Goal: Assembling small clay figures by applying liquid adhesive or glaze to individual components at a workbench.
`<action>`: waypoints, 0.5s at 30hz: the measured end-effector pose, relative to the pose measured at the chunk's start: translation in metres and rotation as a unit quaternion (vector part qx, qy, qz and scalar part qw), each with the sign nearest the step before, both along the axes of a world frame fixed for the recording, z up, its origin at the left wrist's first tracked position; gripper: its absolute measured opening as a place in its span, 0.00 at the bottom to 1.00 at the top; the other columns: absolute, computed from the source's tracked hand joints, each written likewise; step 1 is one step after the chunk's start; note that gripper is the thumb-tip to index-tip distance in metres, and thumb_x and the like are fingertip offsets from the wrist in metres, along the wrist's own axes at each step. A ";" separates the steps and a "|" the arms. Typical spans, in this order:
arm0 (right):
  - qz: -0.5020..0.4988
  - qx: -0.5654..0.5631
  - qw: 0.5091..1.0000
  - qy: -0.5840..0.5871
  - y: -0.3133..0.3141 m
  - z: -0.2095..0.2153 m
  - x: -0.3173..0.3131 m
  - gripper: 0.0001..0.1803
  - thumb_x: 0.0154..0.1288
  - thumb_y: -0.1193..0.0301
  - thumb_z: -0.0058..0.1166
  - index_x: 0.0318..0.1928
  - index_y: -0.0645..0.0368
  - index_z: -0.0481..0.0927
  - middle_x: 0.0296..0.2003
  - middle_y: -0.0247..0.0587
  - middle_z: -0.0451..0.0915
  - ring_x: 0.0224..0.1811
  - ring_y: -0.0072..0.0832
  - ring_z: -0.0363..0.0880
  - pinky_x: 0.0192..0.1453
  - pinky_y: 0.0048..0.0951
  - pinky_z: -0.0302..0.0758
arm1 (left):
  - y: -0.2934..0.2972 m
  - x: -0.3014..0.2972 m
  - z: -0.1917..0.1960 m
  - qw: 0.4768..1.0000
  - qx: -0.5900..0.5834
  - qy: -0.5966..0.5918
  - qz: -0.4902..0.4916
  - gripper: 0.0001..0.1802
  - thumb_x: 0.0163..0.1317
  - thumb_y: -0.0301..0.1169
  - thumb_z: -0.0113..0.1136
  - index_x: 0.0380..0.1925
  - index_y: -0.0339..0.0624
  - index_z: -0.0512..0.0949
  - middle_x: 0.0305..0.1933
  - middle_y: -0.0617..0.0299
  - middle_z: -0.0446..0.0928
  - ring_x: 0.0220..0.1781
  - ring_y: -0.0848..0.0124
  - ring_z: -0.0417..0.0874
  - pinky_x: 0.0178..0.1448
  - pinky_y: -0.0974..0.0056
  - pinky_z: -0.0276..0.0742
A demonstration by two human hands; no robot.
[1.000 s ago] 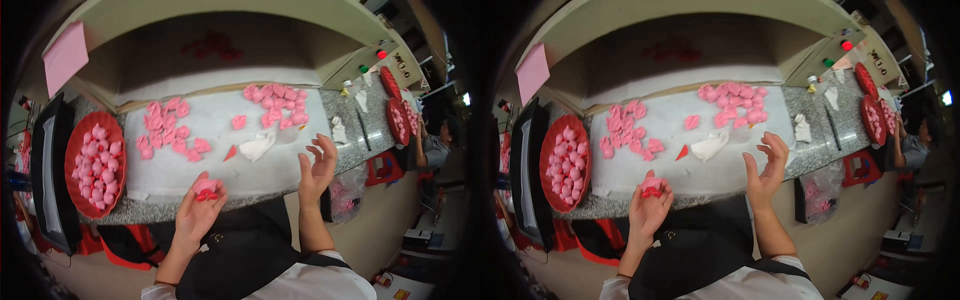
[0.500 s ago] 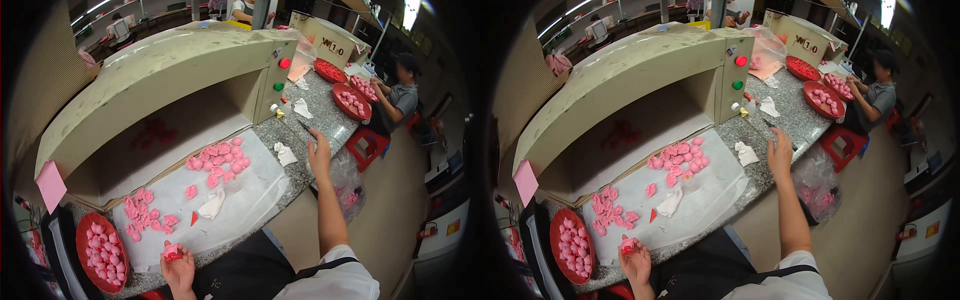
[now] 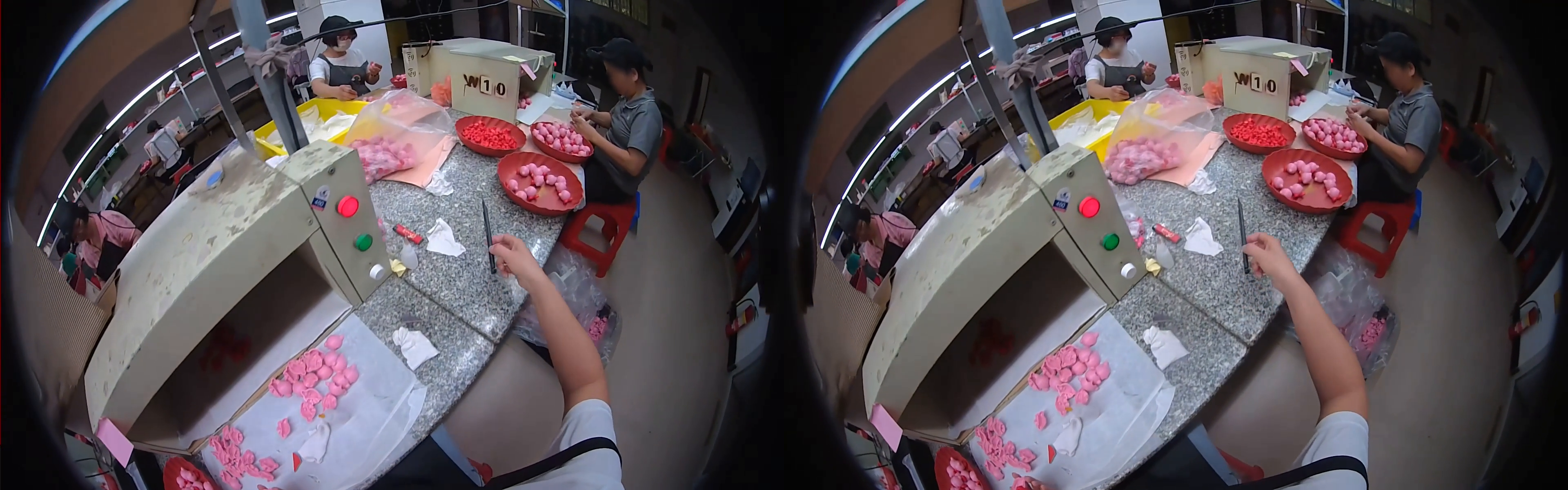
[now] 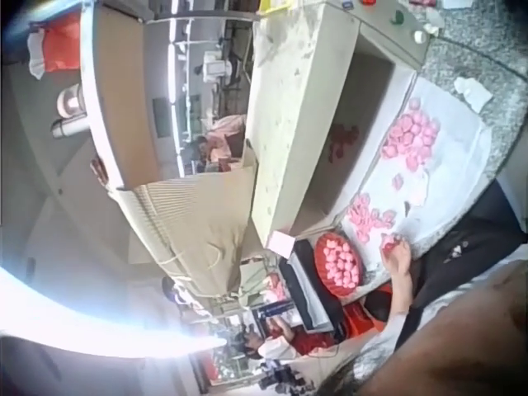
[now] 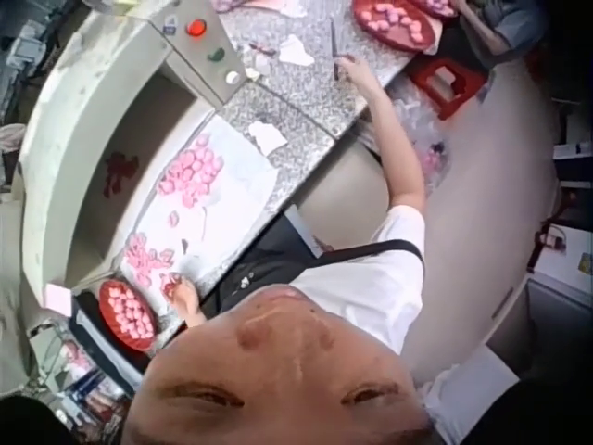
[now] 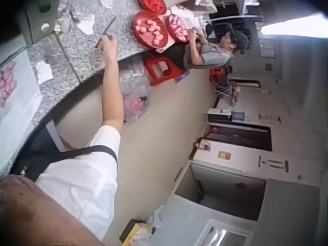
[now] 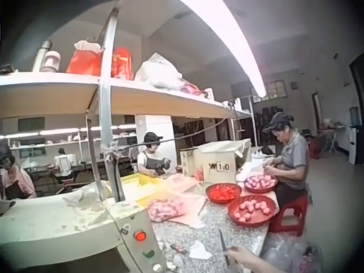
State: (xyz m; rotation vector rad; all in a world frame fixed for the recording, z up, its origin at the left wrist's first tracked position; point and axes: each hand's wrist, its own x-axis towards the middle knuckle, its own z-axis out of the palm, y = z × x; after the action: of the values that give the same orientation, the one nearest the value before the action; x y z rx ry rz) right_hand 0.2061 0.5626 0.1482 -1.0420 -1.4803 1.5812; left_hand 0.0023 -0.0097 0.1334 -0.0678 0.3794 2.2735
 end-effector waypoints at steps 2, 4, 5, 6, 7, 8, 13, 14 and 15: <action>-0.006 -0.087 0.995 0.053 0.039 0.010 -0.013 0.09 0.50 0.69 0.47 0.29 0.60 0.65 0.16 0.33 0.66 0.10 0.20 0.62 0.09 0.21 0.58 | 0.006 -0.006 0.006 0.998 -0.054 -0.021 0.028 0.16 0.53 0.36 0.49 0.36 0.35 0.70 0.41 0.55 0.70 0.44 0.65 0.68 0.52 0.59 0.62; -0.002 -0.089 0.996 0.025 0.090 0.008 -0.033 0.09 0.50 0.69 0.47 0.30 0.60 0.65 0.18 0.34 0.67 0.10 0.20 0.63 0.10 0.21 0.59 | 0.007 -0.014 0.004 0.995 -0.085 -0.023 0.053 0.15 0.53 0.35 0.49 0.36 0.34 0.70 0.41 0.55 0.70 0.43 0.65 0.69 0.52 0.59 0.62; 0.001 -0.093 0.996 -0.009 0.118 0.005 -0.046 0.10 0.50 0.68 0.47 0.31 0.60 0.66 0.19 0.34 0.68 0.11 0.21 0.64 0.11 0.21 0.60 | 0.008 -0.019 0.002 0.992 -0.100 -0.022 0.072 0.14 0.51 0.35 0.50 0.33 0.36 0.71 0.40 0.55 0.71 0.43 0.65 0.69 0.53 0.59 0.61; -0.008 -0.102 0.995 -0.019 0.142 0.003 -0.064 0.10 0.49 0.67 0.48 0.28 0.60 0.67 0.17 0.35 0.68 0.10 0.23 0.65 0.10 0.22 0.60 | 0.007 -0.023 -0.001 0.989 -0.113 -0.021 0.096 0.13 0.49 0.35 0.52 0.30 0.37 0.72 0.39 0.55 0.71 0.44 0.65 0.69 0.54 0.59 0.59; 0.001 -0.096 0.995 -0.015 0.169 0.001 -0.079 0.10 0.49 0.67 0.48 0.28 0.60 0.67 0.17 0.35 0.68 0.10 0.23 0.65 0.10 0.22 0.60 | 0.009 -0.026 -0.003 0.985 -0.125 -0.020 0.119 0.11 0.47 0.35 0.54 0.27 0.39 0.73 0.38 0.55 0.72 0.44 0.65 0.68 0.55 0.59 0.58; -0.024 -0.081 0.995 -0.051 0.196 0.000 -0.096 0.10 0.48 0.67 0.48 0.27 0.60 0.67 0.16 0.35 0.68 0.10 0.24 0.65 0.09 0.23 0.60 | 0.011 -0.027 -0.005 0.980 -0.137 -0.020 0.143 0.10 0.45 0.35 0.55 0.24 0.40 0.74 0.37 0.55 0.72 0.45 0.64 0.68 0.56 0.59 0.57; -0.090 0.203 0.971 -0.086 0.348 0.018 -0.183 0.20 0.48 0.78 0.43 0.45 0.62 0.65 0.32 0.44 0.73 0.23 0.29 0.73 0.21 0.28 0.70 | 0.067 -0.015 0.033 0.963 -0.186 0.074 0.177 0.14 0.49 0.36 0.55 0.29 0.36 0.73 0.35 0.58 0.71 0.45 0.64 0.66 0.56 0.61 0.58; -0.165 0.318 0.933 -0.040 0.394 0.021 -0.182 0.24 0.47 0.78 0.42 0.50 0.62 0.61 0.38 0.50 0.70 0.34 0.34 0.72 0.35 0.31 0.68 | 0.078 -0.021 0.033 0.969 -0.168 0.050 0.175 0.12 0.47 0.34 0.56 0.29 0.37 0.74 0.36 0.57 0.73 0.44 0.64 0.66 0.48 0.65 0.63; -0.233 0.423 0.875 0.006 0.425 0.016 -0.185 0.29 0.46 0.79 0.40 0.54 0.62 0.58 0.45 0.55 0.68 0.45 0.39 0.70 0.48 0.33 0.66 | 0.086 -0.027 0.032 0.969 -0.168 0.047 0.173 0.12 0.47 0.34 0.56 0.29 0.37 0.74 0.36 0.57 0.73 0.44 0.64 0.66 0.48 0.65 0.63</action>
State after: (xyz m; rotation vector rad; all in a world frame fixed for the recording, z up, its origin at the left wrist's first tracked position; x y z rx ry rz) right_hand 0.0208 0.9872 0.1644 -0.7578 -1.5236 0.4858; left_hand -0.0243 0.0767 0.1652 -0.2159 0.8587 2.5359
